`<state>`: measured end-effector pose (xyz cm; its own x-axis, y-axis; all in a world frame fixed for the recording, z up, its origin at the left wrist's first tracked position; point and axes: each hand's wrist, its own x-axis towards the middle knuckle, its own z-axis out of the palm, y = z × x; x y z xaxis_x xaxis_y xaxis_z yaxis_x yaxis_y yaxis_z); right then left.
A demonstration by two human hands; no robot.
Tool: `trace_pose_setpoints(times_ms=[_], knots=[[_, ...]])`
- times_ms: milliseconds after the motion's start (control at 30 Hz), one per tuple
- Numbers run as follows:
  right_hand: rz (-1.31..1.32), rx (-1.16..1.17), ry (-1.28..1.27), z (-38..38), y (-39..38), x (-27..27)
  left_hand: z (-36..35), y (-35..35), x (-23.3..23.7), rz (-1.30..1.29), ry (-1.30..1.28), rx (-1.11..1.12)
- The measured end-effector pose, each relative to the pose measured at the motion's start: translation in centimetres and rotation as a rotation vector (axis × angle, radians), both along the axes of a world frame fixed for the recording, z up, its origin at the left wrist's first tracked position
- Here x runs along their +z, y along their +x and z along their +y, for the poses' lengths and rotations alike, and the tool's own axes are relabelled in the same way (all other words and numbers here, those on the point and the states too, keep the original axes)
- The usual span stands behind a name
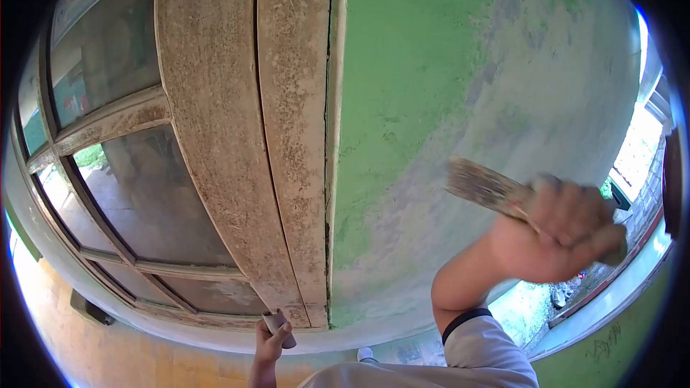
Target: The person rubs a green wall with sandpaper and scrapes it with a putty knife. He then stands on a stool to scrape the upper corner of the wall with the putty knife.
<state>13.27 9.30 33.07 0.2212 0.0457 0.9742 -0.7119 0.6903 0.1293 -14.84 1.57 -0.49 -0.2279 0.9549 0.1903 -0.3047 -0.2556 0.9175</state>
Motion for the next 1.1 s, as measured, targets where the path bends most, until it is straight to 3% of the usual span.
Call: trace_pose_setpoints(times_ms=[67,133,200,267,367,467,600,733,800,833,1000,1067,1100], knots=[[0.094,-0.033,0.173,-0.4,1.0,-0.2,0.1,0.0,-0.1,-0.009,-0.009,0.017],[0.169,-0.073,0.036,0.4,-3.0,0.2,0.1,-0.3,-0.6,0.056,-0.032,0.002],[-0.038,0.157,-0.241,2.1,-4.5,-0.4,-0.1,-0.1,-0.2,0.059,-0.037,-0.001],[-0.012,0.165,-0.2,0.5,-3.2,-0.8,-0.1,-0.2,0.2,0.065,-0.034,-0.003],[0.166,-0.071,0.153,-1.3,-0.1,-1.1,-0.1,-0.4,-0.8,-0.046,0.018,0.031],[0.13,0.002,-0.059,1.7,-3.0,-0.7,-0.3,-0.5,-0.4,-0.024,0.005,0.049],[0.022,0.05,-0.027,0.2,-1.8,-0.6,-0.4,-0.6,0.1,0.031,-0.028,0.018],[0.111,-0.002,0.141,-0.4,0.6,-1.0,0.0,-0.1,0.4,-0.036,0.008,0.058],[-0.033,0.066,-0.016,2.2,-1.9,-1.0,0.0,-0.3,0.0,-0.038,-0.007,0.047],[0.095,-0.017,-0.069,1.7,-3.1,-0.9,0.0,-0.5,-0.3,-0.029,-0.011,0.043],[0.092,-0.033,0.019,-1.3,-1.2,-1.3,0.1,-0.5,-0.1,0.058,0.0,0.029],[0.246,-0.001,0.089,-1.6,-0.6,-1.5,0.0,0.0,0.5,-0.04,0.015,0.053],[0.268,0.205,-0.158,-0.9,-1.7,-2.4,0.0,-0.1,0.3,-0.039,0.013,0.054]])
